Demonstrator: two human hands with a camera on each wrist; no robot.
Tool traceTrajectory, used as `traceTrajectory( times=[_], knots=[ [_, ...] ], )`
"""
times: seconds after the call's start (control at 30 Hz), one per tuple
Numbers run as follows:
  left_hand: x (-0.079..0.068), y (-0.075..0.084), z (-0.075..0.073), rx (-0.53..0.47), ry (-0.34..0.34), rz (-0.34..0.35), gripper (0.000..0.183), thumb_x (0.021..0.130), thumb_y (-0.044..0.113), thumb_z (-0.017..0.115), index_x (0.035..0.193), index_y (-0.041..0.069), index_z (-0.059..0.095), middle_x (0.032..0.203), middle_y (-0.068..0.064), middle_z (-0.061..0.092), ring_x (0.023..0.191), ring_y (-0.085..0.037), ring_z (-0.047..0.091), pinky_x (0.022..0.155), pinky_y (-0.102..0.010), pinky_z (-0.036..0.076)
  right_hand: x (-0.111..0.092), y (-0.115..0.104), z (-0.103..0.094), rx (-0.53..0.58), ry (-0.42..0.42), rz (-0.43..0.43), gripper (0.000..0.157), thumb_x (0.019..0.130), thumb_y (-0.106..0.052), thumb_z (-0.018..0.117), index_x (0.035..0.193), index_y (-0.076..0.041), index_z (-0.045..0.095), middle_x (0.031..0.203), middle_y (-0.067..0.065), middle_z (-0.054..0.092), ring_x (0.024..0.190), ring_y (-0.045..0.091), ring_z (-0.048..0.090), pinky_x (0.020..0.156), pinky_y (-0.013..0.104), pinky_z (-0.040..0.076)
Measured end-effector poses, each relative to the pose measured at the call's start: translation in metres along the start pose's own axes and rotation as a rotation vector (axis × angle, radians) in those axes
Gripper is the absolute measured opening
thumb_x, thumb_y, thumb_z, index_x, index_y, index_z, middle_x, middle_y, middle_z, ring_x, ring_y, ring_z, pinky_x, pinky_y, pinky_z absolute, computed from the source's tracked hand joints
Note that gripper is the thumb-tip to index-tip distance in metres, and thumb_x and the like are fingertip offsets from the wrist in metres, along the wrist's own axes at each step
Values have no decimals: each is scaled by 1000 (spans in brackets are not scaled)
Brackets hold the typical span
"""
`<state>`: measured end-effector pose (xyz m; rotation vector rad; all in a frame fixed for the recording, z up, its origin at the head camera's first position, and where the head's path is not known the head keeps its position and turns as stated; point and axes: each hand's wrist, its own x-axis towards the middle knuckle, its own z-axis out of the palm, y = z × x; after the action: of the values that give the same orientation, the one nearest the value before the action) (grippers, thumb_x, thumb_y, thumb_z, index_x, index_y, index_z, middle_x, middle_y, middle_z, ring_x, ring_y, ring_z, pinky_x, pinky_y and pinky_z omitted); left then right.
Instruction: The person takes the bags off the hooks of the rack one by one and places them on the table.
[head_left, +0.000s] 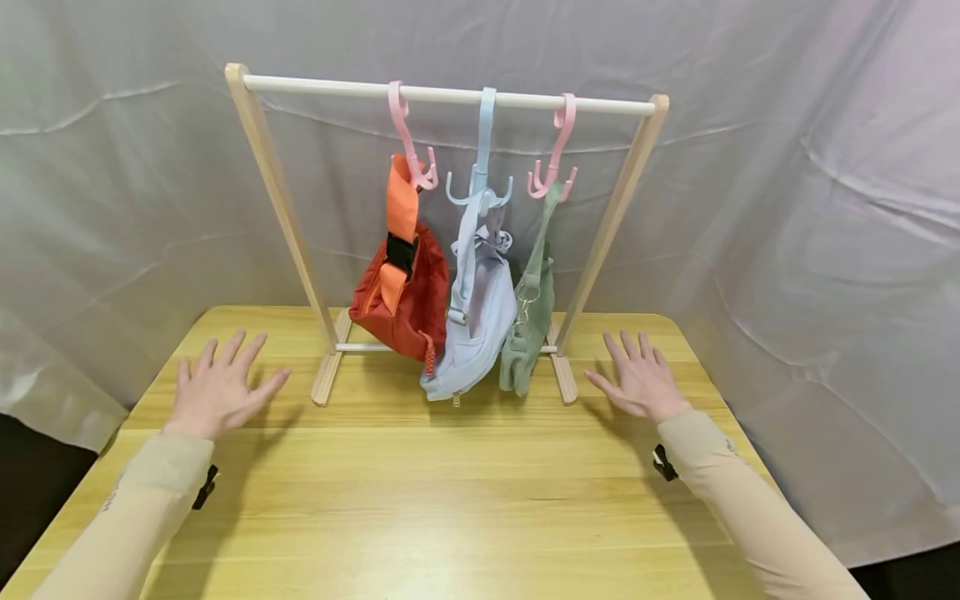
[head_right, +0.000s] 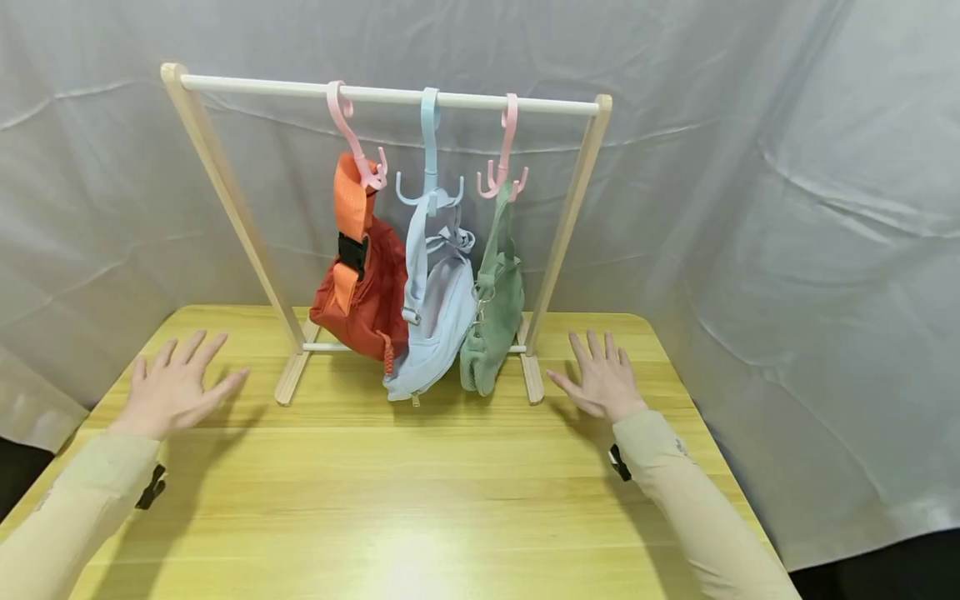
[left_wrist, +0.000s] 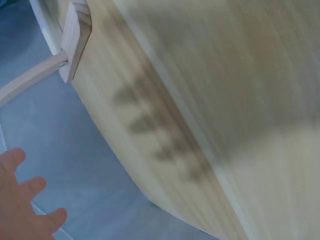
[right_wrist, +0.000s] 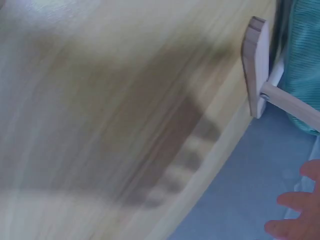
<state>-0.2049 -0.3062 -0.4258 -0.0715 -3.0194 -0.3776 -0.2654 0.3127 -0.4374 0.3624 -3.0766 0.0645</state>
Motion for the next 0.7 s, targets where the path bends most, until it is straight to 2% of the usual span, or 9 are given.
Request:
traceTrajectory(
  times=[0.17,0.27,0.37,0.53,0.7],
  knots=[
    [3,9,-7,13,152,51,77,97,64,46,151,10,41,153,-30,39,132,-60,38,102,-78,27,0,-2,-10,42,65,-32,82,101,-62,41,159,-7,26,161,32,26,147,58,23,116,69,26],
    [9,19,-16,-1,245,87,69,96,57,51,144,7,50,145,-28,50,122,-56,50,93,-71,41,1,-4,-18,64,138,-64,79,100,-59,46,157,-6,32,157,33,32,145,55,31,114,68,30],
    [17,33,-28,-24,340,126,59,96,49,56,135,5,58,135,-25,59,112,-52,60,81,-64,49,3,-7,-28,76,244,-105,73,99,-53,52,152,-4,40,151,32,42,138,52,42,109,67,38],
    [30,68,-54,-102,491,186,43,93,37,61,122,6,65,124,-19,66,105,-44,64,75,-59,50,5,-15,-51,113,439,-169,59,96,-43,61,139,-3,54,139,25,57,125,46,57,95,64,49],
    [47,116,-79,-233,641,286,31,92,29,61,108,3,68,105,-15,70,92,-36,66,72,-54,50,9,-29,-78,160,623,-263,43,93,-33,63,126,-5,64,125,17,68,111,39,66,80,59,55]
  ],
)
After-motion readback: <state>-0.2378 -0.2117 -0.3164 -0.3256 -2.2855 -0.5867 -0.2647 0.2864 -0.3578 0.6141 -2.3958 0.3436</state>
